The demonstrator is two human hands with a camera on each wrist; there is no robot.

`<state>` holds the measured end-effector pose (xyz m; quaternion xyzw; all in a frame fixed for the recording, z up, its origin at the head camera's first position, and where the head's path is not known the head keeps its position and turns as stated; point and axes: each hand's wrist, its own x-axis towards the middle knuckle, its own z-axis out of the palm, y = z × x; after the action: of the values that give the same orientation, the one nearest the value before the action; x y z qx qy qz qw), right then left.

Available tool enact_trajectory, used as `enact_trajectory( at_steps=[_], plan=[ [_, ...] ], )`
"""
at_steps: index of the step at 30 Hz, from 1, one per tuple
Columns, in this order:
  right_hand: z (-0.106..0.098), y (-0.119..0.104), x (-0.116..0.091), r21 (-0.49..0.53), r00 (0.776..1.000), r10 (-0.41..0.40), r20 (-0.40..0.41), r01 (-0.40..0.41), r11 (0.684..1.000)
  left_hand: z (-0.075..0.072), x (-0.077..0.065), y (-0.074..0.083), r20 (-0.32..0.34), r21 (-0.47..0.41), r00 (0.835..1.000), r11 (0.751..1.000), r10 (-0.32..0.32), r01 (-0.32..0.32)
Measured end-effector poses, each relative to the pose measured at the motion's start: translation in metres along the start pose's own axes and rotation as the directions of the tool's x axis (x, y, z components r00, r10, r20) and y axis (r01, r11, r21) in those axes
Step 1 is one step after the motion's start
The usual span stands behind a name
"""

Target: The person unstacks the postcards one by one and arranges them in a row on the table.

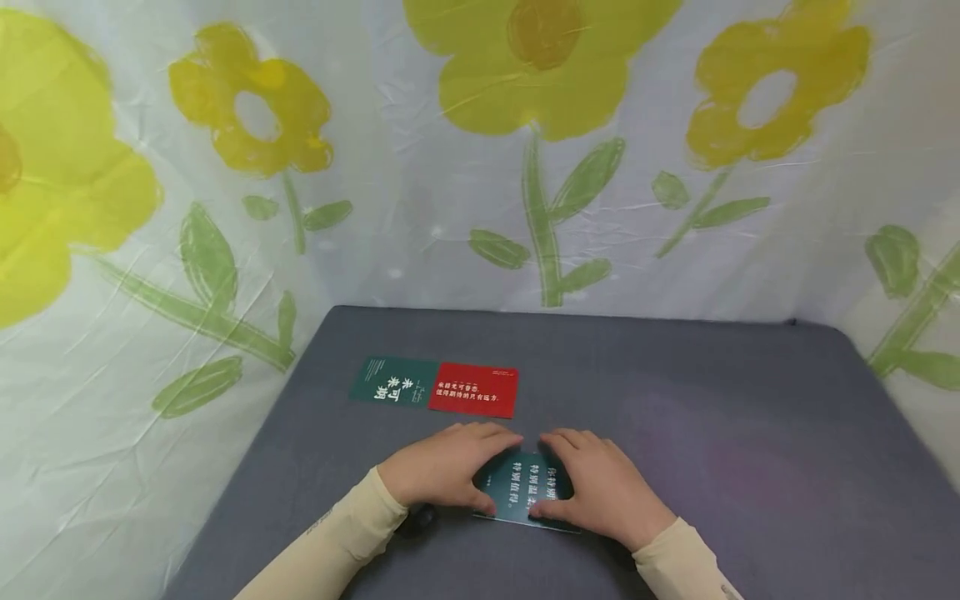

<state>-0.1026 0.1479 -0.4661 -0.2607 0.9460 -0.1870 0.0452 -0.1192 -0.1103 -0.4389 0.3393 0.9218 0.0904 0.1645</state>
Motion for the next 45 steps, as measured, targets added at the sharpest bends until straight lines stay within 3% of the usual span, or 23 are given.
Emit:
enact_trajectory(
  at_steps=[6, 16, 25, 45],
  plan=[
    [0.006, -0.012, -0.007, 0.002, 1.000, -0.013, 0.016, 0.013, 1.000, 0.006, -0.007, 0.004, 0.010, 0.039, 1.000, 0.999, -0.026, 0.025],
    [0.002, -0.033, 0.003, -0.049, 0.997, -0.027, 0.078, 0.031, 0.998, 0.009, -0.017, 0.004, -0.013, 0.118, 0.999, 0.992, -0.038, 0.040],
    [0.003, -0.036, 0.004, -0.033, 0.995, -0.037, 0.095, 0.040, 0.999, 0.010, -0.026, 0.002, -0.030, 0.123, 0.998, 0.991, -0.050, 0.053],
    [0.000, -0.038, 0.001, -0.026, 0.996, -0.047, 0.081, 0.049, 0.998, 0.006, -0.029, 0.001, -0.031, 0.112, 0.999, 0.993, -0.028, 0.031]
  ],
)
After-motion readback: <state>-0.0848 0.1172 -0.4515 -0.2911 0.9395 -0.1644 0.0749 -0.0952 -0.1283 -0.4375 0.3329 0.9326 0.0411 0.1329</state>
